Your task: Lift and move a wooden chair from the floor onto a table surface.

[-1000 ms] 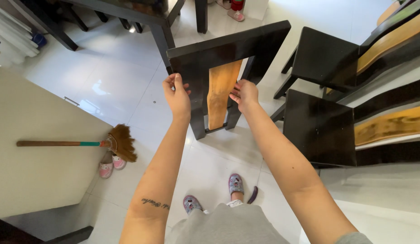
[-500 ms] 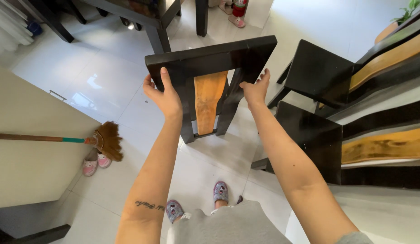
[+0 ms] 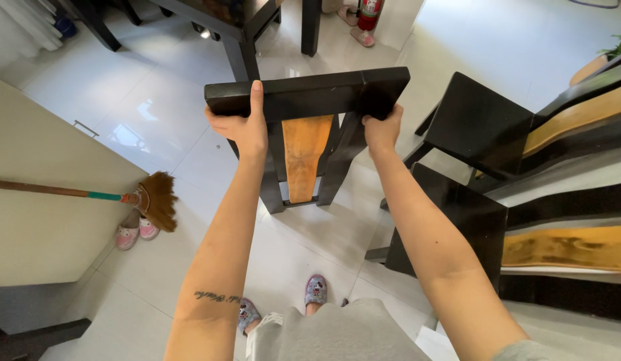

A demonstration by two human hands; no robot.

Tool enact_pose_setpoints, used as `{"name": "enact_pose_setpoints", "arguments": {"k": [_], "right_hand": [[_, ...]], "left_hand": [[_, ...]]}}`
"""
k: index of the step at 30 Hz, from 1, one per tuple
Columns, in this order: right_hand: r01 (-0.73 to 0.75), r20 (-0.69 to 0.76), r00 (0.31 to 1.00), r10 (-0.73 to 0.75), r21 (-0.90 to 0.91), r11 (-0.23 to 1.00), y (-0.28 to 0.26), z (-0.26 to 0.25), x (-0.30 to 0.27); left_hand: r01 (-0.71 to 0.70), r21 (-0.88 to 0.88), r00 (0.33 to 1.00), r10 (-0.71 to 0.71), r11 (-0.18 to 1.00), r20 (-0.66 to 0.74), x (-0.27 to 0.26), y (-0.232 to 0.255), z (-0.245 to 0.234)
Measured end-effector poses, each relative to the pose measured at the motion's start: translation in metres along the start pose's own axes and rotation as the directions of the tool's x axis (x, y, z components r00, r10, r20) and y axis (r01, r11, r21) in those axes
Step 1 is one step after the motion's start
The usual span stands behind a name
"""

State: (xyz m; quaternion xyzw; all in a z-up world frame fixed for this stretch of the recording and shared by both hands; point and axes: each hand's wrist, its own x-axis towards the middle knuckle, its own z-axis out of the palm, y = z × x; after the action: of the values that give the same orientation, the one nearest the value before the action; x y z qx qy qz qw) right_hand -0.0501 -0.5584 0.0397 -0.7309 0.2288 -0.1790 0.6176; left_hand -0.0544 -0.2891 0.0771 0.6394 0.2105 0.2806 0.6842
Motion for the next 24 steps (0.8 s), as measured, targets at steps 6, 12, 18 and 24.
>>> {"name": "enact_pose_setpoints", "arguments": {"k": [6, 12, 18, 24], "right_hand": [[-0.054, 0.109, 0.993, 0.043, 0.103, 0.993, 0.019, -0.006, 0.030], [-0.212, 0.113, 0.971, 0.212, -0.007, 0.977, -0.022, -0.006, 0.015], [-0.353, 0.107, 0.927, 0.359, -0.075, 0.933, -0.048, 0.004, 0.007], [-0.330, 0.151, 0.930, 0.336, -0.063, 0.942, -0.039, 0.014, 0.006]], "left_hand": [[0.084, 0.126, 0.996, -0.080, 0.989, -0.034, 0.011, -0.010, 0.007], [0.143, 0.161, 0.988, -0.133, 0.977, -0.074, 0.016, -0.005, 0.011], [0.158, 0.140, 0.987, -0.154, 0.977, -0.043, 0.026, -0.003, 0.003], [0.134, 0.120, 0.990, -0.128, 0.984, -0.058, 0.044, -0.008, -0.002]]}}
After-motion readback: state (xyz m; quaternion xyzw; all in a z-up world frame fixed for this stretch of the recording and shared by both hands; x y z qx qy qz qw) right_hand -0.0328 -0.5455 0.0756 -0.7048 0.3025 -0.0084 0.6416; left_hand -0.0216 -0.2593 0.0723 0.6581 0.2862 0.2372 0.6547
